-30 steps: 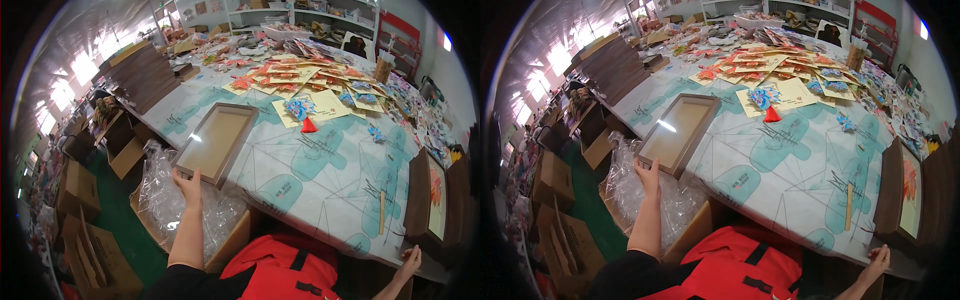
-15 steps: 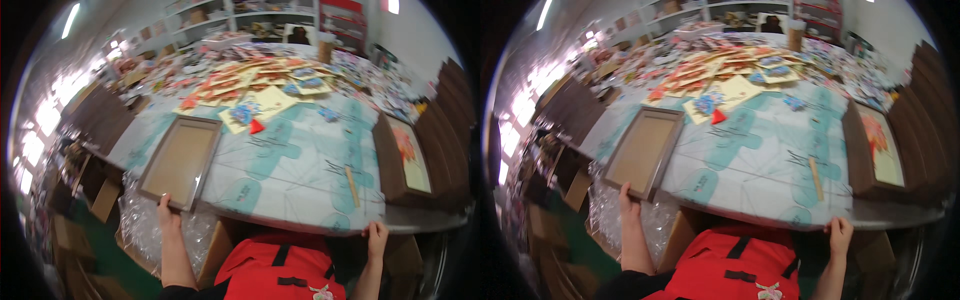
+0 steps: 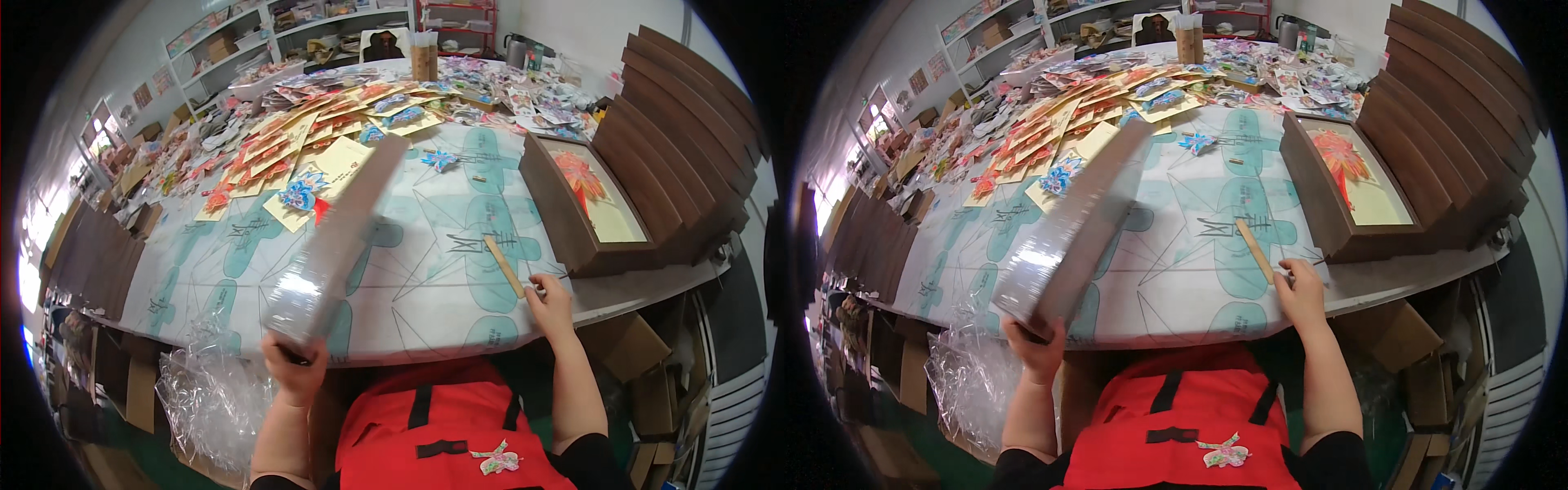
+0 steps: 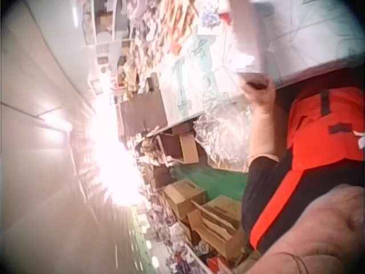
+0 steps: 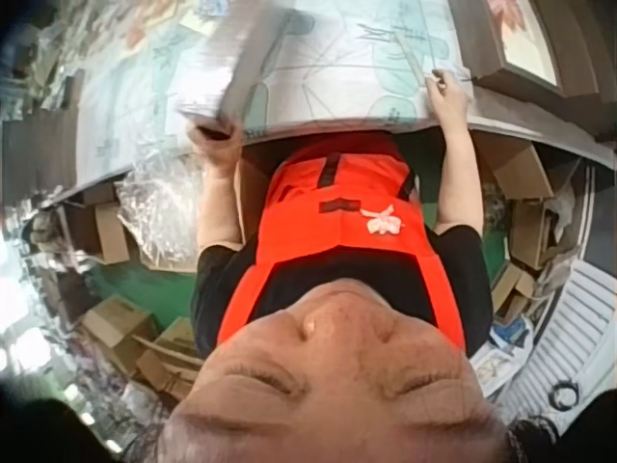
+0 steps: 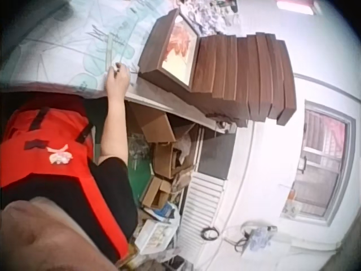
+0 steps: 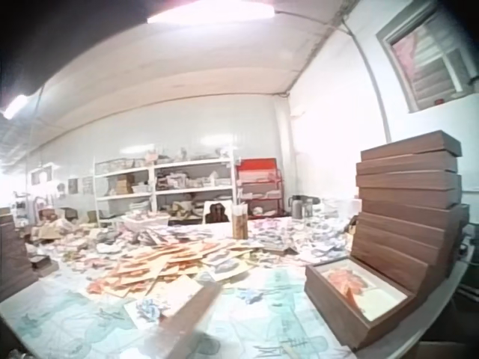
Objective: The person assembles decorative frames by inserting a paper cutout into a wooden frame, placing a backing board, and securing the back with a wooden stick. They repeat this process for multiple frames, stacking completed units on the table.
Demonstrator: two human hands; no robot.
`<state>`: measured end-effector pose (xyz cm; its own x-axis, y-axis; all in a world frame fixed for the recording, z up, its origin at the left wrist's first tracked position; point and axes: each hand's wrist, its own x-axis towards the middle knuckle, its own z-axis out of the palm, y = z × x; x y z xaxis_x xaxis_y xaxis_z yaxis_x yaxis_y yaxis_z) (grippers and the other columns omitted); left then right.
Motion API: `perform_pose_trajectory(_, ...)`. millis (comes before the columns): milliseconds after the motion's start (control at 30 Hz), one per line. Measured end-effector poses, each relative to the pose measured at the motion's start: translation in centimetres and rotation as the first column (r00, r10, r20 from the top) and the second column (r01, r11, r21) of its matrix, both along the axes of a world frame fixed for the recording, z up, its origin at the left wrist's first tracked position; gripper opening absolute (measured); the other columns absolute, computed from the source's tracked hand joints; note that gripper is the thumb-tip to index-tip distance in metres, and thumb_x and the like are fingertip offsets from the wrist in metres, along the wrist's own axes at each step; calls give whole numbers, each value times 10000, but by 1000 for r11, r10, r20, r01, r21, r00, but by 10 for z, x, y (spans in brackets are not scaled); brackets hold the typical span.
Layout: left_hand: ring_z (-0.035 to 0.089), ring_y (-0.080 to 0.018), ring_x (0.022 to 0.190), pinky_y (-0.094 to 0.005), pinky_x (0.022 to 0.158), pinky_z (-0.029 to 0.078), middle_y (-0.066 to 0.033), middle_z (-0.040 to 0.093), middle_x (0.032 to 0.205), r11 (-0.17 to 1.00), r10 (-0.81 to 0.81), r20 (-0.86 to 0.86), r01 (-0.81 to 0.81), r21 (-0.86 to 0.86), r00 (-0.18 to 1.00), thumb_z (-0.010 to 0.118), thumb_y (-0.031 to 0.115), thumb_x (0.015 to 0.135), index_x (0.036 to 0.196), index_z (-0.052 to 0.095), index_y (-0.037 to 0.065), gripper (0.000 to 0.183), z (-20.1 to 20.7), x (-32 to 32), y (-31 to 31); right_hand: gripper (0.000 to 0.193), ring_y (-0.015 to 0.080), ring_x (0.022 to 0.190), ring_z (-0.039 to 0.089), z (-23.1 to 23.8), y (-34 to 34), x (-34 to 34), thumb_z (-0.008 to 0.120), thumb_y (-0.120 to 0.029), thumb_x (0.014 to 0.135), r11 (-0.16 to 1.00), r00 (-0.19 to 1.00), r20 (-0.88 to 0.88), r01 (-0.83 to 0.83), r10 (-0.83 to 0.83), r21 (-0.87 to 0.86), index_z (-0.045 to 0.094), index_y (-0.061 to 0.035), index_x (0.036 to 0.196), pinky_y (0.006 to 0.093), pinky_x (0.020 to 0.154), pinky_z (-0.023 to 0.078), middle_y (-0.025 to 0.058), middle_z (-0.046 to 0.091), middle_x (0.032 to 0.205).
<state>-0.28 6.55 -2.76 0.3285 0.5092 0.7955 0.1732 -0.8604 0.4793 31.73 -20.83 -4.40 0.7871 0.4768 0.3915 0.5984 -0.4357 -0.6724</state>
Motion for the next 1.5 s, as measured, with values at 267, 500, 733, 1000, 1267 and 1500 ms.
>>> perform_pose_trajectory(267,638,-335,934,-426,807,520,-152,638,1028,814,-345,-273,431,390,898,694,68,690,981,450,50,380,0,18,-2,156,368,837,590,-18,15,36,632,-111,775,939,981,152,160,-118,-306,580,28,822,452,717,466,198,607,847)
perform_pose_trajectory(500,612,-243,1022,-445,1013,365,-55,655,1049,805,-184,-463,403,435,867,608,63,774,948,485,113,219,-20,-5,10,148,387,822,621,-10,18,54,530,-121,821,741,949,245,310,-199,-596,592,11,792,479,710,495,208,626,860)
perform_pose_trajectory(733,381,-363,1276,-495,1076,251,-194,385,1367,997,70,-305,-79,-17,950,574,-51,707,1305,384,107,647,-31,-30,-13,138,391,868,613,-8,15,52,454,-63,845,712,953,241,298,-183,-636,562,20,867,477,754,491,197,607,917)
perform_pose_trajectory(1000,430,-250,1165,-402,973,392,-184,372,1300,22,-1,416,416,-909,909,596,11,800,1401,-5,109,856,-34,-17,-75,112,327,729,608,5,26,40,461,-113,925,866,915,174,401,-363,-299,466,-3,901,428,683,473,175,602,770)
perform_pose_trajectory(1267,567,-215,956,-333,770,492,-153,539,1102,120,-211,302,331,-936,930,615,43,796,1418,82,68,820,-29,-26,-12,139,87,642,462,22,21,16,483,-163,956,581,708,-420,17,568,814,563,-58,914,216,581,374,2,509,755)
perform_pose_trajectory(1500,543,-327,941,-377,839,447,-204,552,1103,934,121,-481,-264,-242,868,671,135,781,1250,499,0,517,6,-28,5,174,93,694,556,41,68,-55,513,-157,951,745,474,-613,-157,633,648,610,-16,916,219,643,458,30,593,788)
